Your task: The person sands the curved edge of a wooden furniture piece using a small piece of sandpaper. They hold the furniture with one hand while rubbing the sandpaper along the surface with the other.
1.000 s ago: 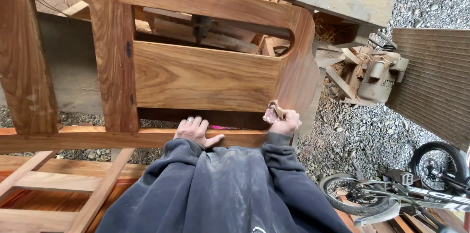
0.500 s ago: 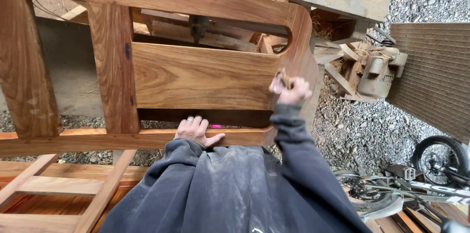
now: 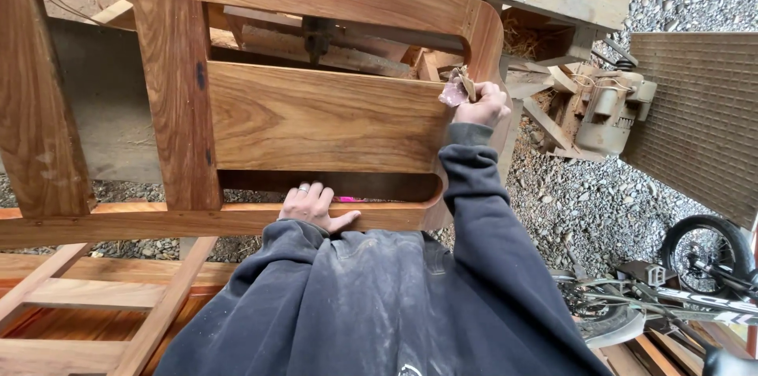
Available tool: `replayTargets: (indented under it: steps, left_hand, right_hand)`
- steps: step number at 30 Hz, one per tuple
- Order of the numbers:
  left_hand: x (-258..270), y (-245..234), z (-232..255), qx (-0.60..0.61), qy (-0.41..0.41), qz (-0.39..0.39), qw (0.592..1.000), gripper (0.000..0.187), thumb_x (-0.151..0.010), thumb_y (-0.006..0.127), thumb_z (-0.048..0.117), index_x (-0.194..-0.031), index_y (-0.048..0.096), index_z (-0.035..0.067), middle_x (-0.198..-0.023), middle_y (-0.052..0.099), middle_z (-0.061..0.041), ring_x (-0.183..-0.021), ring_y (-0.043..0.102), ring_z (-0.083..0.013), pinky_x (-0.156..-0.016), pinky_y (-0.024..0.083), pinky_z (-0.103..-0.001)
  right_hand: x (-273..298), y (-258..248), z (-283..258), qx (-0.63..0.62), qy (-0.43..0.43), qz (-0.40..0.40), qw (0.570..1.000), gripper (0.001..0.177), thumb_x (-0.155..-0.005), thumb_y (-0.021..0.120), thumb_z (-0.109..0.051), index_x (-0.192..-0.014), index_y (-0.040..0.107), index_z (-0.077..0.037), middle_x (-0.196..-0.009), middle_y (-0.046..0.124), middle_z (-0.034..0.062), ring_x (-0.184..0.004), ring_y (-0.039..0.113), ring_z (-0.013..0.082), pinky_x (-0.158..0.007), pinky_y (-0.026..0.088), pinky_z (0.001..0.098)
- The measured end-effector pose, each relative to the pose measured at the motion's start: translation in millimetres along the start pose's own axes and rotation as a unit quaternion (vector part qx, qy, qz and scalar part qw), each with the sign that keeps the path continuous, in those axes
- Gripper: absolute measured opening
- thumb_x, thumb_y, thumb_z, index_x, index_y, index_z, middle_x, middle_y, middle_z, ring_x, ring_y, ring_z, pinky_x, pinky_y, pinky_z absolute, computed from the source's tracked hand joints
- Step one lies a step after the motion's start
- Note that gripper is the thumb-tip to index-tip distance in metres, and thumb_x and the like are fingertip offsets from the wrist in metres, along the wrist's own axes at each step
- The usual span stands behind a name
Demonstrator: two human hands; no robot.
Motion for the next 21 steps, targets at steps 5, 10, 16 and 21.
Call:
replayTargets:
  steps: [5, 10, 16, 21]
  left_hand:
    - [0, 0, -1, 0.005, -0.002, 0.001, 1.000, 0.053, -0.065, 0.046, 0.065, -0.053, 0.040, 0.014, -0.059, 0.039, -0.003, -0.053, 0.045, -0.0219, -0.052, 0.036, -0.031]
    - [3, 6, -4, 0.008, -0.006, -0.012, 1.000, 0.052, -0.064, 0.046, 0.065, -0.054, 0.042, 0.014, -0.060, 0.040, -0.004, -0.055, 0.046, -0.0220, -0.052, 0.036, -0.031]
    - [0, 6, -5, 0.010, -0.013, -0.022, 1.000, 0.052, -0.064, 0.046, 0.065, -0.054, 0.043, 0.014, -0.060, 0.041, -0.004, -0.054, 0.046, -0.0222, -0.052, 0.036, -0.032]
    - [1, 4, -1, -0.003, 0.002, -0.014, 1.000, 0.051, -0.064, 0.047, 0.065, -0.054, 0.041, 0.014, -0.060, 0.040, -0.004, -0.055, 0.046, -0.0218, -0.052, 0.037, -0.031]
  right_hand:
    - [51, -27, -2, -0.026, 0.008, -0.010, 1.000, 0.032, -0.052, 0.080, -0.031, -0.054, 0.051, -0.018, -0.055, 0.050, -0.0010, -0.057, 0.048, 0.0182, -0.061, 0.035, 0.0260]
    - [127, -61, 49, 0.009, 0.079, -0.018, 0.997, 0.030, -0.052, 0.079, -0.035, -0.054, 0.052, -0.023, -0.055, 0.049, -0.0041, -0.056, 0.046, 0.0159, -0.061, 0.035, 0.0230]
    - [66, -41, 17, -0.055, 0.053, -0.003, 0.997, 0.025, -0.053, 0.078, -0.029, -0.054, 0.054, -0.020, -0.055, 0.051, -0.0019, -0.057, 0.047, 0.0166, -0.065, 0.035, 0.0213]
    - [8, -13, 7, -0.026, 0.013, 0.028, 0.999, 0.027, -0.053, 0.078, -0.031, -0.053, 0.054, -0.019, -0.055, 0.051, -0.0006, -0.056, 0.048, 0.0171, -0.063, 0.036, 0.0243]
Point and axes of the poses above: each hand's wrist, its own x-axis away from the middle knuckle, its own y-axis out of the palm, z = x × y, the point moved 10 cm from there along -x, towards the middle knuckle
